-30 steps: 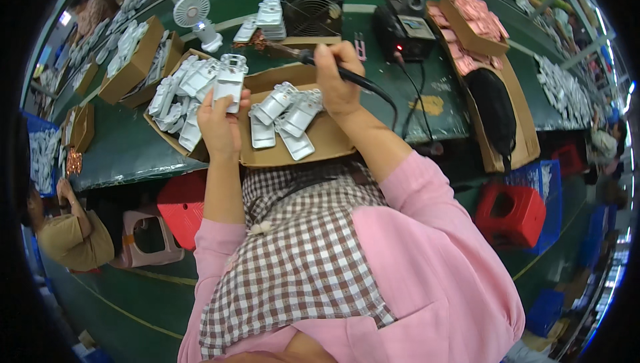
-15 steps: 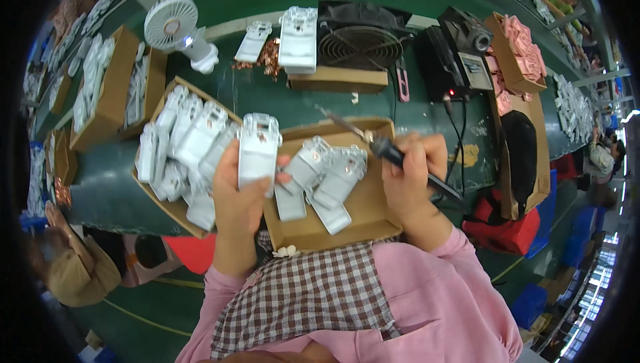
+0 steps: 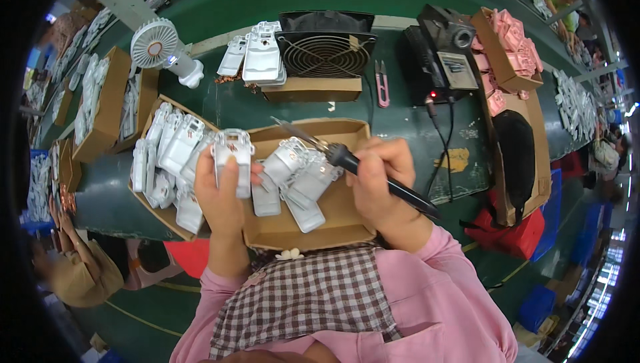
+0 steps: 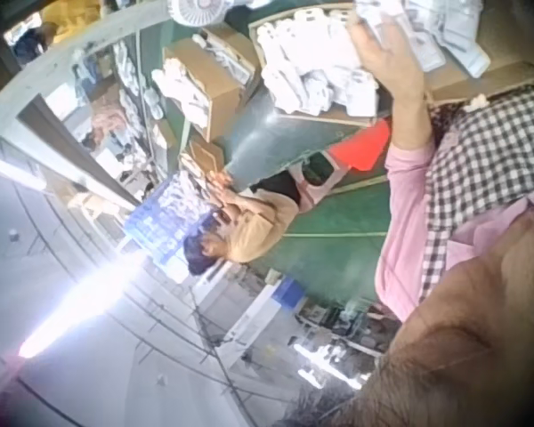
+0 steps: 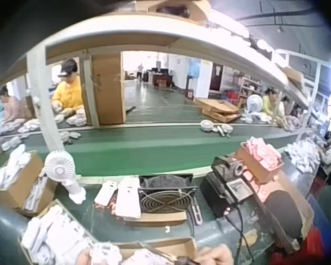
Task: The person solders components onto plastic casings using a soldering iron, places the finished casings into a box, passes the filled box forward, and solders additional casings.
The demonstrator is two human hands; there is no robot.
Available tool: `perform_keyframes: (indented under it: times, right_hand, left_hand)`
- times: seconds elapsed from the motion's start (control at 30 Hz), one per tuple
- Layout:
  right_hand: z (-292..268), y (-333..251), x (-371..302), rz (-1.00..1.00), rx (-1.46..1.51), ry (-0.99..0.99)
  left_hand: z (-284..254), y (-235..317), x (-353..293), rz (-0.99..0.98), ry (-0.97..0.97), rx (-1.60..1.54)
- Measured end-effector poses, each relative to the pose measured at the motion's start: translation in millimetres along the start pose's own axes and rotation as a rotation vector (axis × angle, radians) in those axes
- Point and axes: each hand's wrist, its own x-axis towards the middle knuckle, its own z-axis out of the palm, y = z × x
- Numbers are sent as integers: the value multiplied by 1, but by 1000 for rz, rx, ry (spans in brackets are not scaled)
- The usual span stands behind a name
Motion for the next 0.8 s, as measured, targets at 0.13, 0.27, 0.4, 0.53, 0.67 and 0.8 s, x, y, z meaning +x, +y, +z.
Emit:
perform_keyframes:
  times: [0.13, 0.27, 0.4, 0.53, 0.67, 0.8]
  right_hand:
    - [1, -1, -2, -1, 45, -15]
    - [0, 3, -5, 30, 145, 28]
    - [-7, 2, -7, -9, 50, 61]
    - [-11, 2, -8, -13, 37, 39]
    - [-7, -6, -8, -8, 31, 32]
    - [-8, -4, -6, -119, -70, 39]
  left_hand:
    - [2, -5, 0, 66, -42, 8]
    - [1, -8, -2, 93, -62, 28]
    - [7, -5, -5, 96, -67, 72]
    - [11, -8, -7, 100, -83, 39]
    - [10, -9, -6, 100, -96, 40]
    - [12, -9, -5, 126, -97, 108]
